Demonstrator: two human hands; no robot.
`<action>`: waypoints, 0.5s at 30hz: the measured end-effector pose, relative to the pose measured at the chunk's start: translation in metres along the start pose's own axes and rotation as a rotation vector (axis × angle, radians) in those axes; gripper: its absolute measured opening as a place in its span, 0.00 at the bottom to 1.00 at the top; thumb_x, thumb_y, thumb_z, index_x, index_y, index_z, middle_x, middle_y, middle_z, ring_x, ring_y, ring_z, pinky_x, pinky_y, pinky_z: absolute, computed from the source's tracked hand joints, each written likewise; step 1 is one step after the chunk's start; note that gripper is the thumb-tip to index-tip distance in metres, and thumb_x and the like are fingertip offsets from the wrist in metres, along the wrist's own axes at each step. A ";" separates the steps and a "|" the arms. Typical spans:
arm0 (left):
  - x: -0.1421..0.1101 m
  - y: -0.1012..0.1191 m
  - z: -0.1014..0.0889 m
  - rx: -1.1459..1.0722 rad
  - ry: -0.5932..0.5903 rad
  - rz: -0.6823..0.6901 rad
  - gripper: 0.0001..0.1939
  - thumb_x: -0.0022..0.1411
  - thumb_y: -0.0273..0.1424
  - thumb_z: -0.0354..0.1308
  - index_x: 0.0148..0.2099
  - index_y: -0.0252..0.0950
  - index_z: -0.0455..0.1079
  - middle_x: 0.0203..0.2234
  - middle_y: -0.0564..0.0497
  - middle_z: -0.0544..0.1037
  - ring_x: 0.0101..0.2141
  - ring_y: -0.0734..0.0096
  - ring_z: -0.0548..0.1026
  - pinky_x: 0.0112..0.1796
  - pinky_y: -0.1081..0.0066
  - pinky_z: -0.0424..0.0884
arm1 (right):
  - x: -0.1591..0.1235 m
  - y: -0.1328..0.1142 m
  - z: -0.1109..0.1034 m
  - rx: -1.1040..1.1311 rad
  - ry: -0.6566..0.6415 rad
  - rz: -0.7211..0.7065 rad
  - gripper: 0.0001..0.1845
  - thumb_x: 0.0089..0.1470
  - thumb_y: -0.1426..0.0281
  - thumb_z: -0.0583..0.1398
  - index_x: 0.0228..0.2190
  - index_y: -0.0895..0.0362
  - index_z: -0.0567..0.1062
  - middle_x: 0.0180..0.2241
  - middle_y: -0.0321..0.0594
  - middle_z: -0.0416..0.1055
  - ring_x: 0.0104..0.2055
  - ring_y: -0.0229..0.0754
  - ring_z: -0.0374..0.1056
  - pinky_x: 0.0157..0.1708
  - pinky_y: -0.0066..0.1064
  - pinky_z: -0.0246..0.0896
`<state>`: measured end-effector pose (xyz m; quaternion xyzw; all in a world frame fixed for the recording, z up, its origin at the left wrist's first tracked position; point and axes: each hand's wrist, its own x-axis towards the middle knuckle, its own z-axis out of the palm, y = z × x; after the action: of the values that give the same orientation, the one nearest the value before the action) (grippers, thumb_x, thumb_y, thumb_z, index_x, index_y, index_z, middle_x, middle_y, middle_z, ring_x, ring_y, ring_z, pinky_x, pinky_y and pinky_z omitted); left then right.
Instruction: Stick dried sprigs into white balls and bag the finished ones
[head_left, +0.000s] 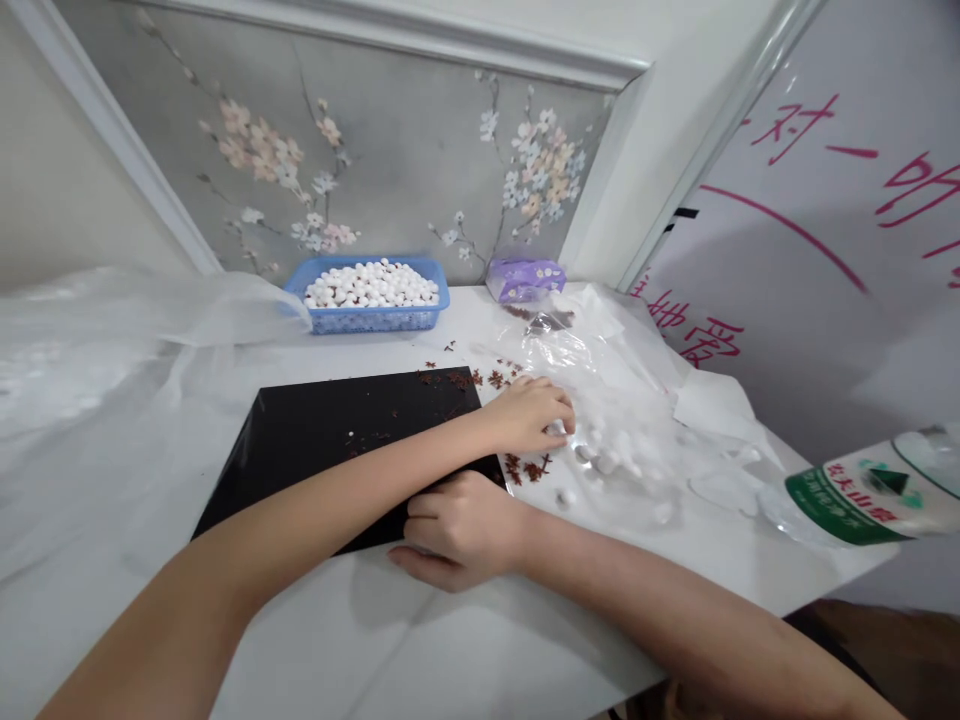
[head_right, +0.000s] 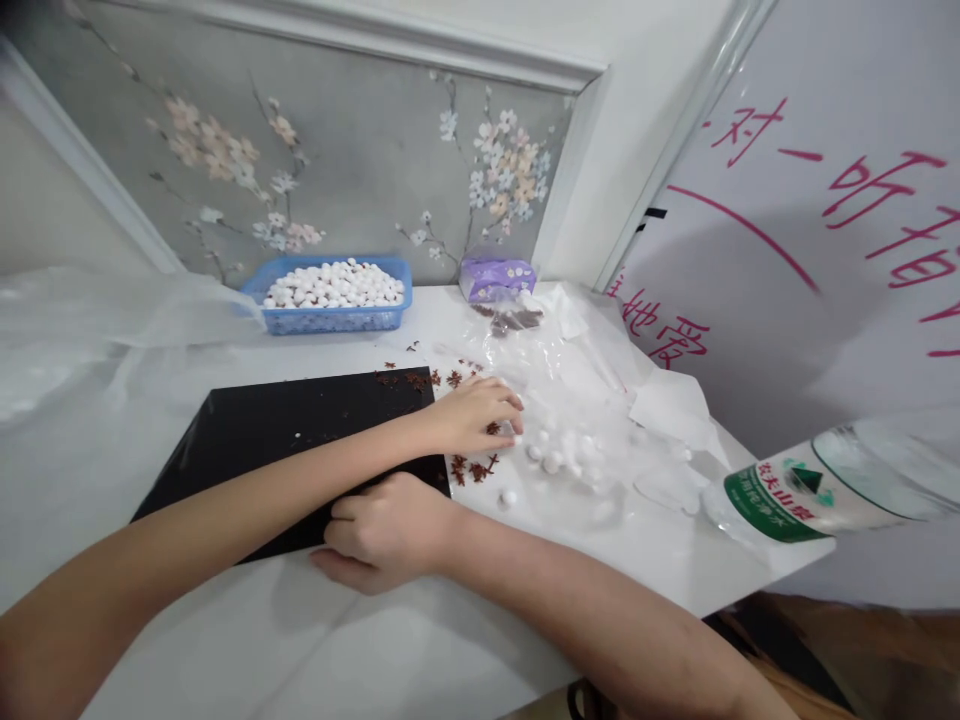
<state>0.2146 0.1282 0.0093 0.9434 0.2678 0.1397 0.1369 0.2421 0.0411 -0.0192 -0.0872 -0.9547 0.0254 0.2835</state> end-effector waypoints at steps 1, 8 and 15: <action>0.003 -0.001 0.002 0.010 -0.005 0.002 0.07 0.56 0.32 0.56 0.37 0.39 0.74 0.45 0.47 0.75 0.49 0.59 0.67 0.50 0.58 0.59 | 0.000 0.000 -0.001 0.000 0.011 0.005 0.20 0.56 0.65 0.51 0.16 0.58 0.67 0.16 0.33 0.62 0.17 0.32 0.54 0.17 0.30 0.41; -0.050 -0.009 -0.045 -0.007 0.246 -0.063 0.17 0.63 0.31 0.48 0.54 0.39 0.65 0.53 0.49 0.70 0.52 0.67 0.66 0.53 0.63 0.57 | 0.002 0.001 -0.005 -0.052 -0.029 0.041 0.21 0.58 0.65 0.49 0.16 0.57 0.66 0.16 0.32 0.61 0.17 0.32 0.54 0.18 0.28 0.40; -0.246 -0.026 -0.135 0.198 0.698 -0.924 0.16 0.57 0.41 0.53 0.46 0.46 0.69 0.45 0.62 0.73 0.46 0.63 0.69 0.51 0.63 0.62 | -0.002 0.004 -0.007 -0.024 -0.041 0.114 0.21 0.59 0.66 0.49 0.16 0.58 0.65 0.17 0.33 0.62 0.18 0.31 0.57 0.18 0.27 0.42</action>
<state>-0.0439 0.0406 0.0788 0.6354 0.6922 0.3422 -0.0015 0.2479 0.0445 -0.0151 -0.1444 -0.9540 0.0321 0.2609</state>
